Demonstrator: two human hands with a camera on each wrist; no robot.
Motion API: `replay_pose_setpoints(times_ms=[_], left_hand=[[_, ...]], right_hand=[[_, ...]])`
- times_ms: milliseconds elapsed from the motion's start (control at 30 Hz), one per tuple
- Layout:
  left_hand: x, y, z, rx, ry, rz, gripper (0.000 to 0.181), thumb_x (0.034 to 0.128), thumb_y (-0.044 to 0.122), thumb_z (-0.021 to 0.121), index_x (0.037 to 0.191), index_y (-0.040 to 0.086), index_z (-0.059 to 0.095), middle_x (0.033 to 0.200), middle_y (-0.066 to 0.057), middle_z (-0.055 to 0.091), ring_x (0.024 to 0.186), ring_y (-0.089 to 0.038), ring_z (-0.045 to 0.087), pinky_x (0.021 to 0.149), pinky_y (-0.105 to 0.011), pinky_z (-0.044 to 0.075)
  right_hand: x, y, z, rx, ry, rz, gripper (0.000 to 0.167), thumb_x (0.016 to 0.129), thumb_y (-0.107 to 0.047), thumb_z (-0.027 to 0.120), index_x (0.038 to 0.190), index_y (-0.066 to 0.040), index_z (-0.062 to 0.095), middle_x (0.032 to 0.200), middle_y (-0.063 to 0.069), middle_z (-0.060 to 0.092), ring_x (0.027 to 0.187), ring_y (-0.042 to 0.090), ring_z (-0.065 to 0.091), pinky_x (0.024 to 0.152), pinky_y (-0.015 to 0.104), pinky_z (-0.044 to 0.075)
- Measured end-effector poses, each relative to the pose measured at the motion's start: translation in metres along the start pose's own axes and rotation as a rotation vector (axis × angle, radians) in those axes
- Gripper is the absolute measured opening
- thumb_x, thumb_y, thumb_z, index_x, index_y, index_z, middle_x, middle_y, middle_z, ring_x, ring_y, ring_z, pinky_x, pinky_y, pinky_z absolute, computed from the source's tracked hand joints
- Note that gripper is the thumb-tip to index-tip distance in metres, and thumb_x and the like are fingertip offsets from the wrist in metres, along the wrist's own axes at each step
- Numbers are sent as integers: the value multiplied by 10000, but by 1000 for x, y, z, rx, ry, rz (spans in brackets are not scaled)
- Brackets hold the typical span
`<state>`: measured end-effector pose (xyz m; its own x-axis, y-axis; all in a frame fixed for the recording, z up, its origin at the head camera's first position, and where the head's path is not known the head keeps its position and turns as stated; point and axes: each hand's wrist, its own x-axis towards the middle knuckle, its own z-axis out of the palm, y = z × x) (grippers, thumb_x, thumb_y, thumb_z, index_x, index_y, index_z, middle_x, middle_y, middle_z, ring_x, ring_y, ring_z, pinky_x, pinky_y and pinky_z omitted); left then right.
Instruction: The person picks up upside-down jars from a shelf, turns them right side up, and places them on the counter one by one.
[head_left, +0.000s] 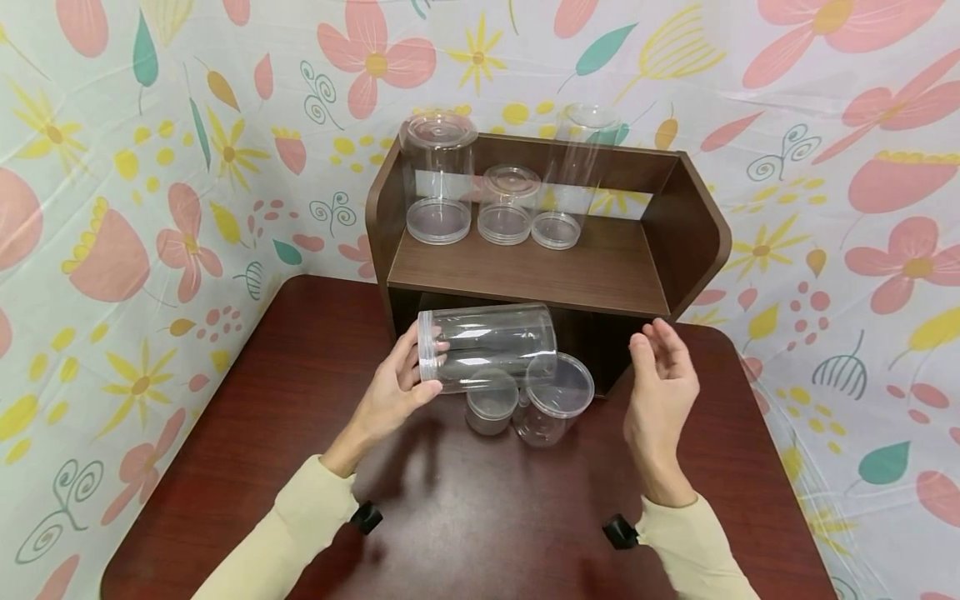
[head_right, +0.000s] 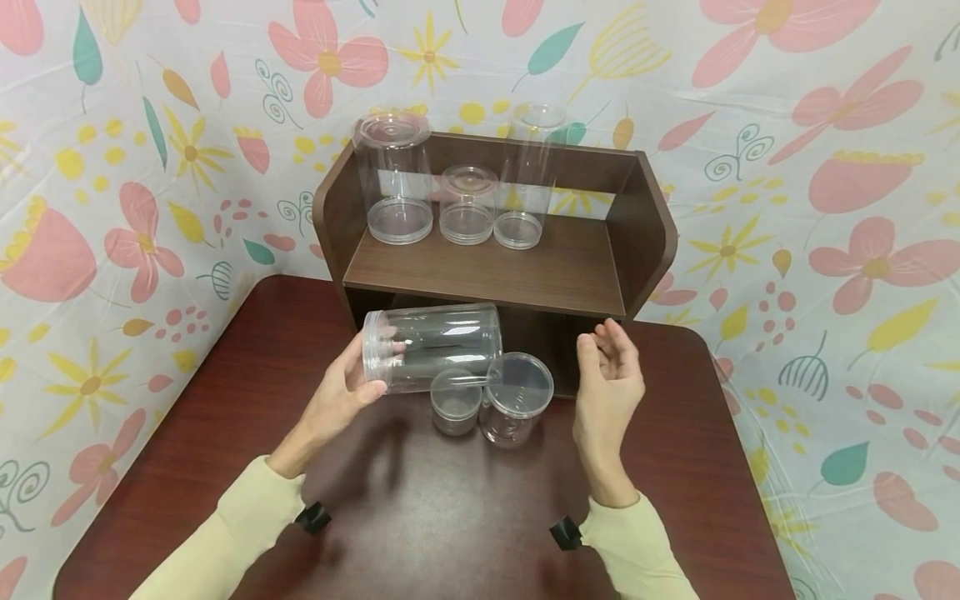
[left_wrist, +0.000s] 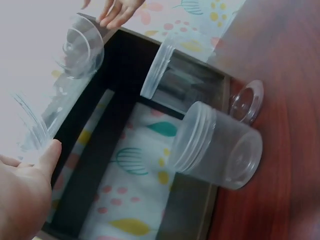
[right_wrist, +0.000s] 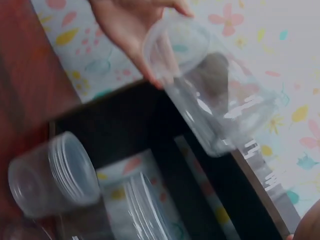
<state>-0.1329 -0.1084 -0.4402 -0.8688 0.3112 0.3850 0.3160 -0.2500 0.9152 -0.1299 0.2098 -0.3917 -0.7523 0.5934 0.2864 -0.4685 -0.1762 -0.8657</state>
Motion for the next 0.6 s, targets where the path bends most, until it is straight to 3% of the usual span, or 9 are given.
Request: replay_pose_setpoints(times_ms=[133,333,400,600], left_hand=[[-2,12,-10,54,6,3,940,942,182,764,1646,32,159,1543,-298,359,1360,-486,448,1010,-288,510],[-2,30,-24,193,30,26,932,877,-58,706,1639,11,175,1556,-228,301,1330,-187,496,1053,-235,457],[-3,36,-29,242,46,15,940,852,-105,698,1635,1,189,1555,-215,310,1293,-144,498,1031,-209,458],[-5,57,-40,405,55,-55,963,841,-44,757,1636,26,218,1560,-170,342,1299,-258,449,1044,-170,422]], right_hand=[[17,0,-5,-40,74,-87,365,914,50,716,1265,105,633,1113,157,617,1007,202,601,911,242,494],[45,4,-14,-116,153,-166,328,895,24,747,1212,35,665,1086,113,594,967,179,592,851,246,457],[52,6,-15,-166,165,-171,327,898,11,746,1215,24,666,1082,90,594,963,162,591,853,246,455],[55,-7,-2,-314,148,-180,380,915,-14,708,1267,109,633,1061,79,586,945,115,591,854,228,469]])
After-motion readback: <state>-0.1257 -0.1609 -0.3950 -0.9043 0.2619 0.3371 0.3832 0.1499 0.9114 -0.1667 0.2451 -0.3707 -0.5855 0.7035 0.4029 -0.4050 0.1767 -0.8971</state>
